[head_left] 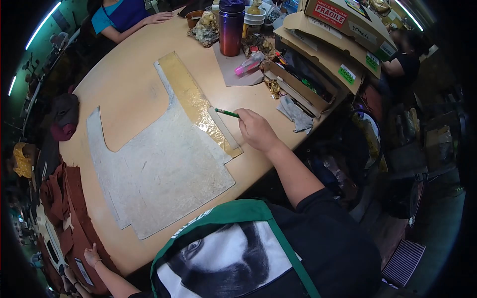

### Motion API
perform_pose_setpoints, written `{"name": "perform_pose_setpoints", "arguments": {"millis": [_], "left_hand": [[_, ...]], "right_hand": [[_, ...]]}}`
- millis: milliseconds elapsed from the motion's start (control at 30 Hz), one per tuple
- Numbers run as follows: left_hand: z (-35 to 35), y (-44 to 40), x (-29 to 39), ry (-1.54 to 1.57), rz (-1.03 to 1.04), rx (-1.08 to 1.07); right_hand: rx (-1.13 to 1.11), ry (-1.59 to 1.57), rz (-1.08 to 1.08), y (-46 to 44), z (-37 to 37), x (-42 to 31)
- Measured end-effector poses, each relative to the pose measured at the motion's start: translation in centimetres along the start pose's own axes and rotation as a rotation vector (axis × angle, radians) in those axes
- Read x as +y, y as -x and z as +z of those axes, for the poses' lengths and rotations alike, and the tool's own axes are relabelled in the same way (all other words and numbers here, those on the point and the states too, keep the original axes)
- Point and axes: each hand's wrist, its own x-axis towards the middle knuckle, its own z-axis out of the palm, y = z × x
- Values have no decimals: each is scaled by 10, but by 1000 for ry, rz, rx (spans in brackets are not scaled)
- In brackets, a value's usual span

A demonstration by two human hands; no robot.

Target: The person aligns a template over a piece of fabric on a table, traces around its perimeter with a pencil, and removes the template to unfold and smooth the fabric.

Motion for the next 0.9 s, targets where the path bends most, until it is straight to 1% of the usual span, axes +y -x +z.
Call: {"name": "perform_pose_setpoints", "arguments": {"millis": [67,133,167,200,233,267,300,333,367,400,433,467,533,600,733,867,900], "left_hand": [[-8,2,6,-3,-13,-36],[5,-9,-4,-195,164,6],[15,-15,-13,-178,176,-4],[28,-27,-17,-275,169,-41],[10,-10,4,-253,91,-27],[54,-38,-30,-256,184,-16],[31,-22,-12,-143,101,-64],[-1,0,16,-138,43,-50],[4,-4,13,-131,30,-61],[-6,3,21,-92,0,-74],[-7,1,22,-129,-44,-123],[-19,4,27,-86,-96,-207],[-35,13,35,-89,-98,-181],[-40,15,37,-66,-148,-194],[-40,14,43,-41,-168,-224],[-40,12,42,-35,-192,-235],[-40,12,41,-41,-185,-230]], "right_hand": [[20,116,8,4,12,18],[79,219,-7,6,34,39],[117,271,-82,6,41,41],[150,306,-172,5,46,45],[186,309,-216,5,50,45],[154,342,-187,4,50,44],[142,293,-140,4,48,41],[94,242,-64,5,44,39],[66,246,-64,5,41,35],[44,258,-81,7,43,39],[40,228,-97,7,42,34],[37,244,-119,9,44,38],[22,263,-124,5,45,31],[-16,273,-77,6,39,26],[30,318,-206,7,41,34],[33,315,-224,7,42,34],[20,298,-256,6,42,33]]}}
